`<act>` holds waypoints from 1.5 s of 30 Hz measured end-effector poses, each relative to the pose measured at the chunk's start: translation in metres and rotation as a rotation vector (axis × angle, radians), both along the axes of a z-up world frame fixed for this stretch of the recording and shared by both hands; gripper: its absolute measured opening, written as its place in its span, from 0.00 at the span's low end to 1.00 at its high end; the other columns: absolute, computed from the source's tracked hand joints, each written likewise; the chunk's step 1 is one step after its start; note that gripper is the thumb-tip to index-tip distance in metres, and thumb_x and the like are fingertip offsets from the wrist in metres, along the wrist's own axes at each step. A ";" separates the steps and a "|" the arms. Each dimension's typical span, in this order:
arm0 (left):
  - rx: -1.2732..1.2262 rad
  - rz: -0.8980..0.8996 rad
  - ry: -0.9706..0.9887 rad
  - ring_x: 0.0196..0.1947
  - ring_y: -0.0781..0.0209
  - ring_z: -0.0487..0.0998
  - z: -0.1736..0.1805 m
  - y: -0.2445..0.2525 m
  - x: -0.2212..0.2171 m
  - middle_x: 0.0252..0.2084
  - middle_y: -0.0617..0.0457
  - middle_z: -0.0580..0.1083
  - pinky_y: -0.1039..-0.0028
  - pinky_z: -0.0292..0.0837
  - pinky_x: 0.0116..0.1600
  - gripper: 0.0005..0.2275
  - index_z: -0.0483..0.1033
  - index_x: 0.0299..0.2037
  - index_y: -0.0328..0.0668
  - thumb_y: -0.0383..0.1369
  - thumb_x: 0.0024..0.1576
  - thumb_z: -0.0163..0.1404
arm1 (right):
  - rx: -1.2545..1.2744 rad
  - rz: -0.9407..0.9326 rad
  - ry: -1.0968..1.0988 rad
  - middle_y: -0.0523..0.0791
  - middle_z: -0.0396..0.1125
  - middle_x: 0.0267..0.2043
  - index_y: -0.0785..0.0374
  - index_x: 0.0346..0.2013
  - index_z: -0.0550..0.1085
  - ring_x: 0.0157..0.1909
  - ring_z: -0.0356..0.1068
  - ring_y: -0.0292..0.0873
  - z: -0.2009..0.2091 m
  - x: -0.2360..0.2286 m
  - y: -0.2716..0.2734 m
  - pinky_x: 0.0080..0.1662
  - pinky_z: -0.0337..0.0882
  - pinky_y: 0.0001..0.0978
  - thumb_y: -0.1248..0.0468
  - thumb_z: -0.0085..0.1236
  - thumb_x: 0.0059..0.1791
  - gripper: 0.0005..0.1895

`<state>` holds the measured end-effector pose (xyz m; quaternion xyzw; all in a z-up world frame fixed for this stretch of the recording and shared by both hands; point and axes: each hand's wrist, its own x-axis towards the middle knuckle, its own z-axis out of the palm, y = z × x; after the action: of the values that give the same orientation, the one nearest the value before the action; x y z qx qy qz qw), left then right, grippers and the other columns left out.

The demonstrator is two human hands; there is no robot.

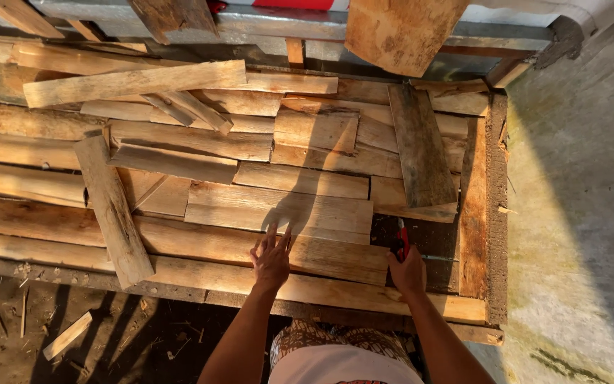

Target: Fitting and arranging wooden slats or bark pieces on a platform using a utility knife.

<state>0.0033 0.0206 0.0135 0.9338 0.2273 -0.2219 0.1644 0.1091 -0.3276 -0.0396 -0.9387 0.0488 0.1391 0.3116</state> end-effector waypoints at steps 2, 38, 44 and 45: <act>0.001 -0.007 0.005 0.78 0.60 0.47 0.000 0.002 0.006 0.82 0.61 0.36 0.42 0.45 0.73 0.34 0.42 0.76 0.80 0.34 0.64 0.46 | 0.048 -0.059 0.131 0.52 0.69 0.40 0.63 0.45 0.69 0.40 0.71 0.55 0.015 0.006 0.007 0.44 0.73 0.52 0.49 0.64 0.47 0.24; -0.063 0.042 0.023 0.79 0.57 0.44 -0.004 0.003 0.005 0.81 0.61 0.36 0.33 0.41 0.73 0.29 0.44 0.76 0.76 0.43 0.66 0.43 | 0.560 -0.401 0.591 0.46 0.68 0.37 0.59 0.37 0.70 0.39 0.65 0.46 -0.051 0.023 -0.049 0.44 0.66 0.46 0.70 0.68 0.45 0.12; -0.045 0.027 0.026 0.79 0.58 0.43 -0.006 0.004 0.008 0.81 0.60 0.38 0.36 0.42 0.73 0.29 0.47 0.75 0.75 0.43 0.65 0.45 | 0.619 -0.392 0.537 0.45 0.66 0.36 0.59 0.35 0.69 0.38 0.64 0.46 -0.054 0.025 -0.043 0.42 0.67 0.46 0.70 0.67 0.46 0.13; -0.040 0.026 0.002 0.79 0.60 0.43 -0.011 0.004 0.005 0.81 0.60 0.39 0.38 0.43 0.73 0.29 0.47 0.75 0.74 0.43 0.65 0.46 | 0.625 -0.389 0.531 0.44 0.66 0.36 0.60 0.35 0.68 0.38 0.65 0.45 -0.055 0.022 -0.039 0.43 0.68 0.46 0.69 0.67 0.47 0.12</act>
<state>0.0081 0.0245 0.0022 0.9271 0.2350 -0.2251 0.1860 0.1315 -0.3670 -0.0949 -0.7047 0.2581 0.3220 0.5772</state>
